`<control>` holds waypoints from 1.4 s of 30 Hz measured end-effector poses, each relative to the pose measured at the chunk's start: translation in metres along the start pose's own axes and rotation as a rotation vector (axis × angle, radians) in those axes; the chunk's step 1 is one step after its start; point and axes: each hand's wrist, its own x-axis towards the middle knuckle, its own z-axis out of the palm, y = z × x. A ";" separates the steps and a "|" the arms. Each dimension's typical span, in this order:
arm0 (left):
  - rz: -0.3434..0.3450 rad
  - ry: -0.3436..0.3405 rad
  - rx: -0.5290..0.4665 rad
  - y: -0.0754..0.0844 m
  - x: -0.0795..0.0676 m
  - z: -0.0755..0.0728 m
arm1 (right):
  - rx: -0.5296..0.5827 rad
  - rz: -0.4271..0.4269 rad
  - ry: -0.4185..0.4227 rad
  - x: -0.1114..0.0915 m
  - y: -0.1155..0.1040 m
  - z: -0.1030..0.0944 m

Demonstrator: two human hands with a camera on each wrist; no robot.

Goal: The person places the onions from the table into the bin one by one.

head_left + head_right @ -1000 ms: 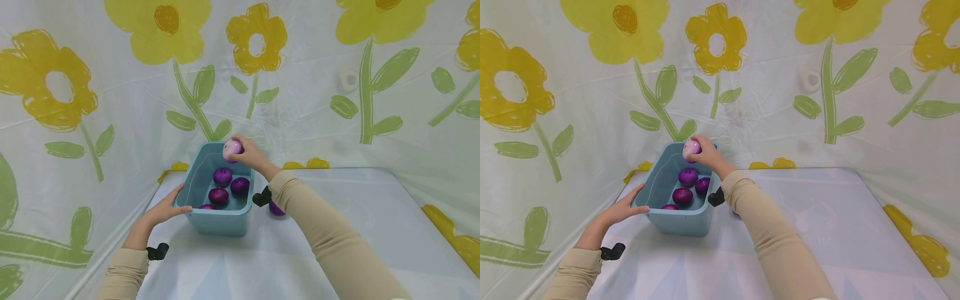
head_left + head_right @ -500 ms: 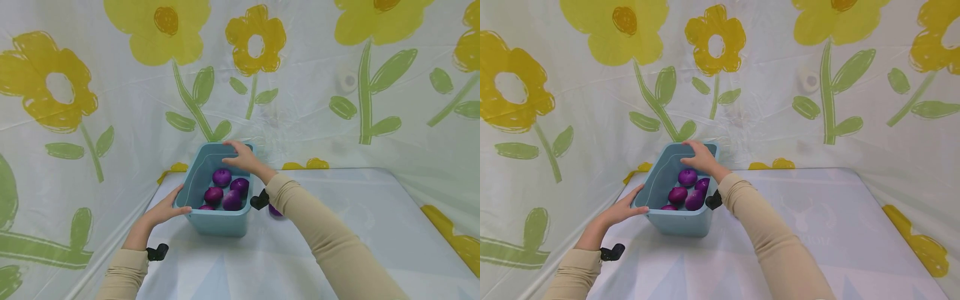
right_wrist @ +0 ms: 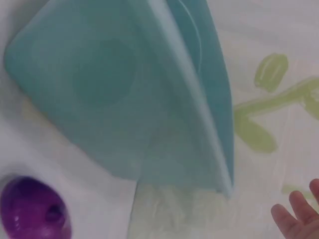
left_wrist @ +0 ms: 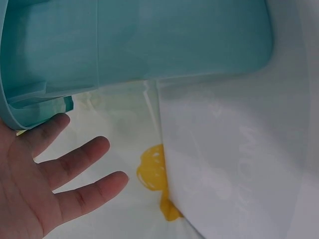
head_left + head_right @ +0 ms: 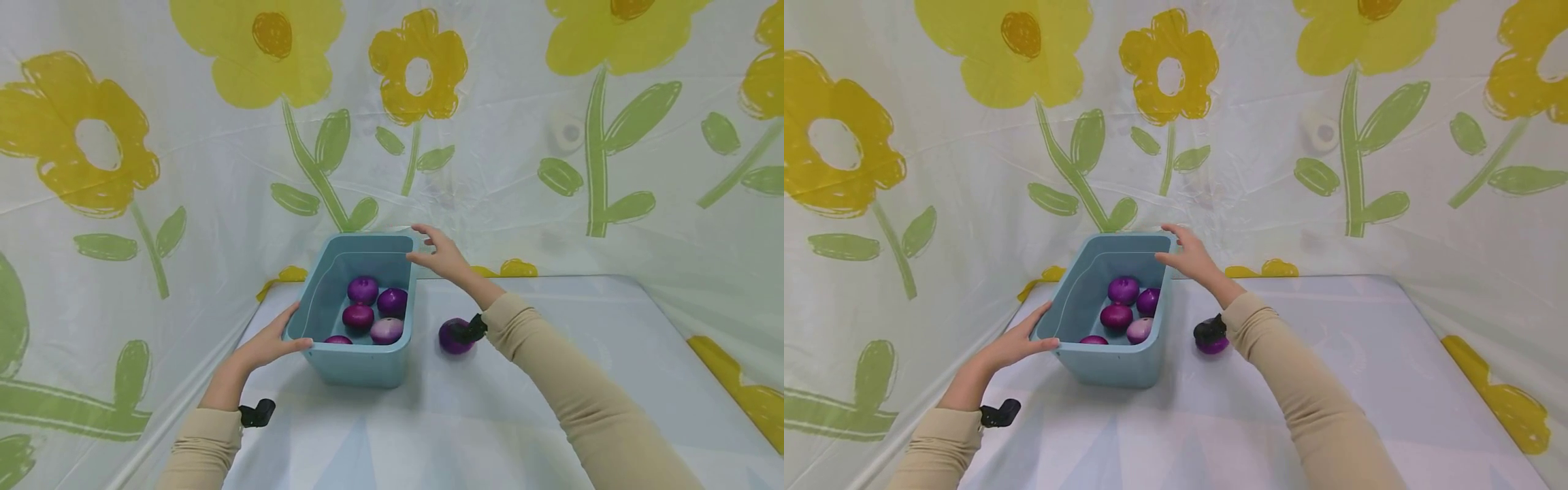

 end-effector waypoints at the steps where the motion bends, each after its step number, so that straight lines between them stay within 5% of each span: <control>1: 0.000 -0.001 -0.001 0.000 0.000 0.000 | -0.005 0.007 0.018 -0.004 0.007 -0.003; 11: -0.004 0.001 -0.001 0.000 0.001 0.001 | 0.036 0.191 0.020 -0.052 0.079 -0.011; 25: 0.007 0.002 -0.019 -0.002 0.000 0.003 | 0.012 0.324 -0.016 -0.104 0.161 0.034; 31: 0.011 0.001 -0.020 -0.001 0.000 0.003 | -0.032 0.318 0.034 -0.113 0.174 0.048; 42: 0.004 0.006 -0.016 0.000 -0.001 0.002 | 0.127 0.413 0.054 -0.117 0.172 0.056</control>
